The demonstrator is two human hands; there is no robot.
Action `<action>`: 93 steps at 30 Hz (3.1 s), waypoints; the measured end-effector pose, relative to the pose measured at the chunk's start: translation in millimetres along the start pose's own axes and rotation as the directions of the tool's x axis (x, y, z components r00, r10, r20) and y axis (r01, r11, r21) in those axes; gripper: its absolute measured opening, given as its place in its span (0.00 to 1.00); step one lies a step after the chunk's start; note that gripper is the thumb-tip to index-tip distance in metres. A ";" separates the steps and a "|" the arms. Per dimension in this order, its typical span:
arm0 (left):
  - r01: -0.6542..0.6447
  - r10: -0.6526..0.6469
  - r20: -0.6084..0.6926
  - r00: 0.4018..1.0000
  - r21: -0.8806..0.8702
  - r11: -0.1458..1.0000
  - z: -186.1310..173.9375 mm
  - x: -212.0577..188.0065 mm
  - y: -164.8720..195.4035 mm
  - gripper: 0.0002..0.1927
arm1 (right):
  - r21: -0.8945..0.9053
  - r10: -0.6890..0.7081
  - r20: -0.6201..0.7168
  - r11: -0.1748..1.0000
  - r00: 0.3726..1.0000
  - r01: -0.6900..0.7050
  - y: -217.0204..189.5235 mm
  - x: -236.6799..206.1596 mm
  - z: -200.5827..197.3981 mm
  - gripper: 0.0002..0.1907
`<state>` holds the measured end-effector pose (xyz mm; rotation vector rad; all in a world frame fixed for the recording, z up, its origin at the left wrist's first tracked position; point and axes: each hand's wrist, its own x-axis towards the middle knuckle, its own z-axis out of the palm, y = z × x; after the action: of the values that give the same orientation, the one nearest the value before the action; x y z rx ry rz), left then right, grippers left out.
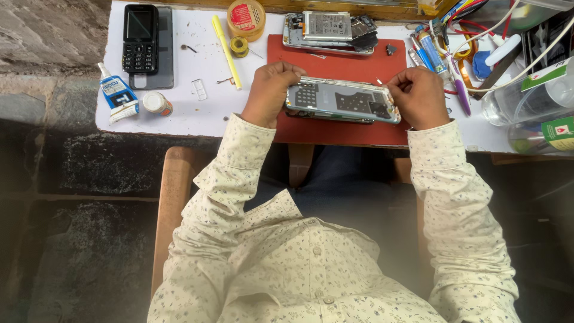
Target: The person disassembles a smartphone, removes the back cover, and uses a small metal tool to pry and separate internal components. They then apply adhesive tape to the back cover and reattach it to the phone body. The work is performed on a cluttered workbench with tools and spare parts visible.
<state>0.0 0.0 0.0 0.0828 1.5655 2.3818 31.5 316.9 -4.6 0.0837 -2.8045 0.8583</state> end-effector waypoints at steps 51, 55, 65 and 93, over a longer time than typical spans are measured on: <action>0.086 -0.079 0.100 0.992 -0.071 0.994 33.1 -39.8 -3.5 0.25 | 0.927 0.235 0.371 -0.147 0.898 -0.345 -61.4 -86.0 -7.2 0.18; -0.196 0.210 0.175 0.962 -0.095 0.976 45.3 -77.9 -16.2 0.40 | 0.938 0.258 0.319 -0.226 0.912 -0.264 -82.7 -104.4 18.7 0.16; -0.238 0.271 0.127 0.954 -0.224 0.945 35.4 -93.4 -13.5 0.57 | 0.927 0.306 0.005 0.355 0.952 -0.119 -116.1 -125.4 46.9 0.08; -0.271 0.254 -0.155 0.955 -0.101 0.957 -26.8 -150.0 28.7 0.48 | -0.460 -0.219 -0.313 0.886 0.924 0.054 11.2 -52.1 -17.3 0.06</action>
<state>132.0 -74.9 31.5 0.1065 1.5503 2.7386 84.2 335.6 -7.8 0.0498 -2.5307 0.1570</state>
